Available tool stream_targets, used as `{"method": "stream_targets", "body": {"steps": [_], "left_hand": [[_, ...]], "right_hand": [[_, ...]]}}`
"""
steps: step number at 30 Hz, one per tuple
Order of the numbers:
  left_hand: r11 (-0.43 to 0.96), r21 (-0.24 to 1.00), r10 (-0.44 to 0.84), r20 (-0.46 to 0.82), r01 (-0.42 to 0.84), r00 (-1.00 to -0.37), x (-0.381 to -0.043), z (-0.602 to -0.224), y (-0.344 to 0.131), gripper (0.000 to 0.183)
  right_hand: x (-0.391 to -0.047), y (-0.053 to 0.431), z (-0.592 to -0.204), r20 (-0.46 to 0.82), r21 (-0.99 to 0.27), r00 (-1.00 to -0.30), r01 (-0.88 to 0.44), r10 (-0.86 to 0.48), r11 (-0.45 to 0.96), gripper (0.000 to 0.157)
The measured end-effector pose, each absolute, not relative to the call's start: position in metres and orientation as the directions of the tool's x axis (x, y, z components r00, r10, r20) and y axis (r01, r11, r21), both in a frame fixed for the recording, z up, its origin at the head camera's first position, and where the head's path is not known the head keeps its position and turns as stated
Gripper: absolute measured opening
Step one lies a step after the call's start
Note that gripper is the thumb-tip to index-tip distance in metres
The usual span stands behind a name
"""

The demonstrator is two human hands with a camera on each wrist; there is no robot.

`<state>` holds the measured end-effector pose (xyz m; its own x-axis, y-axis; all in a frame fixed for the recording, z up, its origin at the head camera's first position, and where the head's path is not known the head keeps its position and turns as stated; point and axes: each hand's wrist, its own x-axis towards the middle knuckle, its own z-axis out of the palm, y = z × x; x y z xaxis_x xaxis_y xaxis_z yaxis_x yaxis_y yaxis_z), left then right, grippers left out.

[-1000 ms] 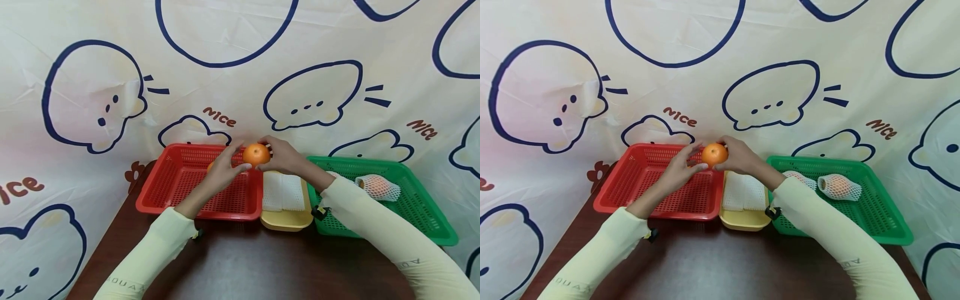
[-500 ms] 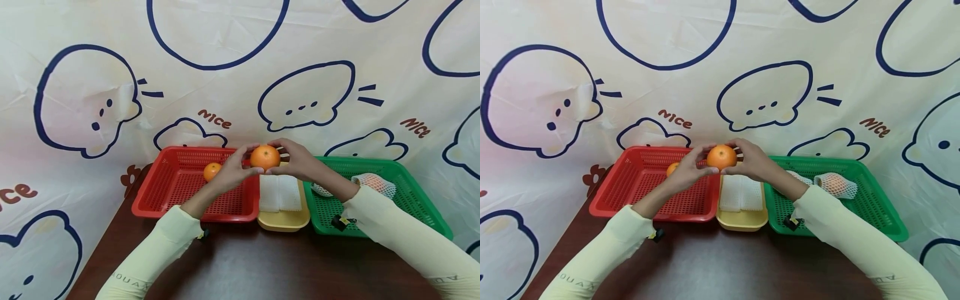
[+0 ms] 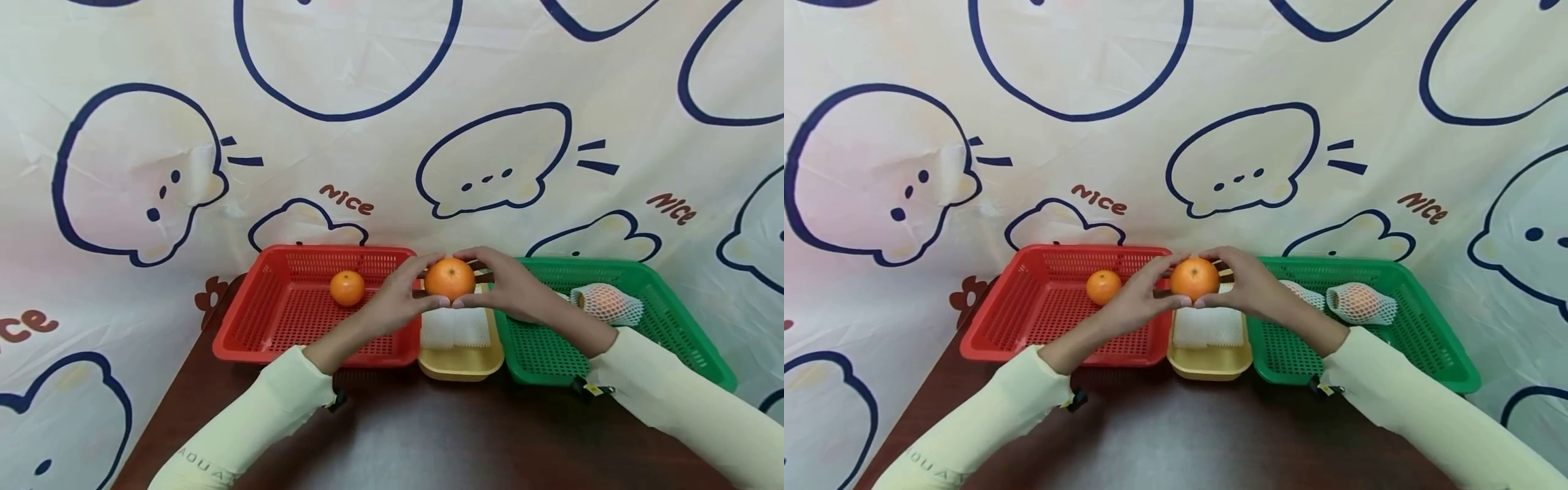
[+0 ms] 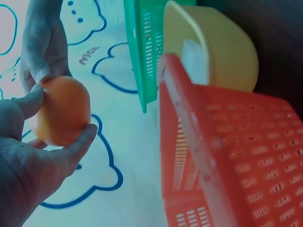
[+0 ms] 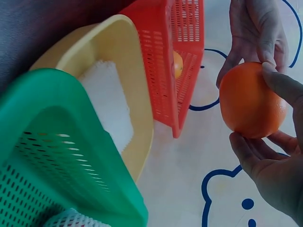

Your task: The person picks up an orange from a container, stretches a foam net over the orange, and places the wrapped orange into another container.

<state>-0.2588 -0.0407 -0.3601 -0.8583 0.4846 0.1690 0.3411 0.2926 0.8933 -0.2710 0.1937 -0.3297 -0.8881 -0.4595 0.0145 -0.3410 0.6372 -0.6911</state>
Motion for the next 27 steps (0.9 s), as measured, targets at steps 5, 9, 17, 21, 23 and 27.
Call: {"method": "stream_targets", "body": {"steps": [5, 9, 17, 21, 23, 27], "left_hand": [[0.270, 0.908, 0.502, 0.153, 0.322, -0.851, -0.246, -0.366, -0.037, 0.072], [0.276, 0.902, 0.528, 0.148, 0.333, -0.836, -0.235, -0.368, -0.036, 0.072], [0.334, 0.860, 0.564, 0.146, 0.386, -0.813, -0.215, -0.375, -0.037, 0.073], [0.343, 0.858, 0.567, 0.136, 0.382, -0.813, -0.205, -0.379, -0.037, 0.074], [0.348, 0.858, 0.563, 0.132, 0.378, -0.816, -0.200, -0.382, -0.036, 0.073], [0.365, 0.854, 0.537, 0.131, 0.370, -0.833, -0.188, -0.390, -0.033, 0.072]], "right_hand": [[-0.259, 0.199, -0.334, 0.025, -0.672, -0.886, -0.358, -0.463, 0.649, 0.081], [-0.245, 0.202, -0.337, 0.020, -0.666, -0.888, -0.354, -0.459, 0.657, 0.080], [-0.223, 0.204, -0.350, 0.035, -0.677, -0.890, -0.356, -0.455, 0.644, 0.079], [-0.214, 0.205, -0.355, 0.031, -0.684, -0.881, -0.363, -0.472, 0.633, 0.077], [-0.210, 0.206, -0.358, 0.034, -0.681, -0.876, -0.372, -0.481, 0.630, 0.075], [-0.201, 0.208, -0.365, 0.037, -0.683, -0.868, -0.384, -0.496, 0.621, 0.071]]}}
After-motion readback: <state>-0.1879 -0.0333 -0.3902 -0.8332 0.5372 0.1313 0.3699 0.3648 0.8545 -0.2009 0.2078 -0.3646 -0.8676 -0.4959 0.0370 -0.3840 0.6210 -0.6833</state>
